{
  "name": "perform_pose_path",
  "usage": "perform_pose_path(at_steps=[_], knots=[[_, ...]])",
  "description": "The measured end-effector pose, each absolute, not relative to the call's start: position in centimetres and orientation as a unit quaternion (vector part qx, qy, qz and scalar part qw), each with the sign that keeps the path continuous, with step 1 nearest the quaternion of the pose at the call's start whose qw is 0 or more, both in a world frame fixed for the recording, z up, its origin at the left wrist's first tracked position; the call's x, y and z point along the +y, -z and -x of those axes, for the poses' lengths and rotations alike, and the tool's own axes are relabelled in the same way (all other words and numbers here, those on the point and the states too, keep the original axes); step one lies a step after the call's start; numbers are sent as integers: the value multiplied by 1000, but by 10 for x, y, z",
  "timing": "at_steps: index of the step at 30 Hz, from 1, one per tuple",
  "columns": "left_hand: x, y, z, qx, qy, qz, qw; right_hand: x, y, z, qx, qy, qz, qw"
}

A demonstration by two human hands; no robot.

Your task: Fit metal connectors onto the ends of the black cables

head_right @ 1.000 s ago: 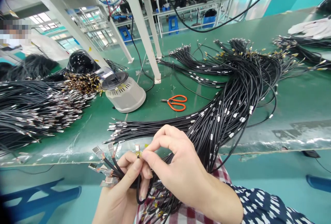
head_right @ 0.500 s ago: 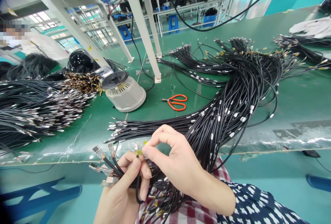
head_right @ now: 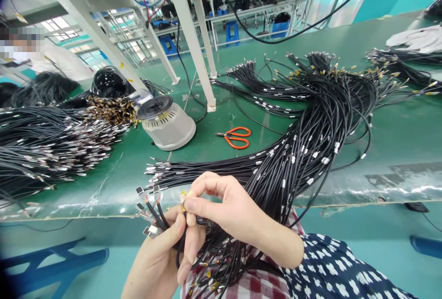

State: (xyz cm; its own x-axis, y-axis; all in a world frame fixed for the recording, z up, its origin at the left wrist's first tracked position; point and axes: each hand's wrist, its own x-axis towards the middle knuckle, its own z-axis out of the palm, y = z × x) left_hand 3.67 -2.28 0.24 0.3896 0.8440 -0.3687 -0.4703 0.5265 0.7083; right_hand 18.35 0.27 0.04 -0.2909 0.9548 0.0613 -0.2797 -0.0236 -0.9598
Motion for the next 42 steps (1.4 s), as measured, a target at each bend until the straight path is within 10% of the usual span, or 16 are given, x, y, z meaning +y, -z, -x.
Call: perform_pose_path(at_steps=[10, 21, 42], knots=[[-19, 0, -37, 450, -456, -295, 709, -7, -16, -177, -552, -455, 490, 498], [-14, 8, -34, 291, -406, -263, 825, 29, 12, -185, -430, -752, 190, 462], [7, 1, -22, 410, -460, -264, 742, -17, -24, -244, -532, -407, 338, 661]])
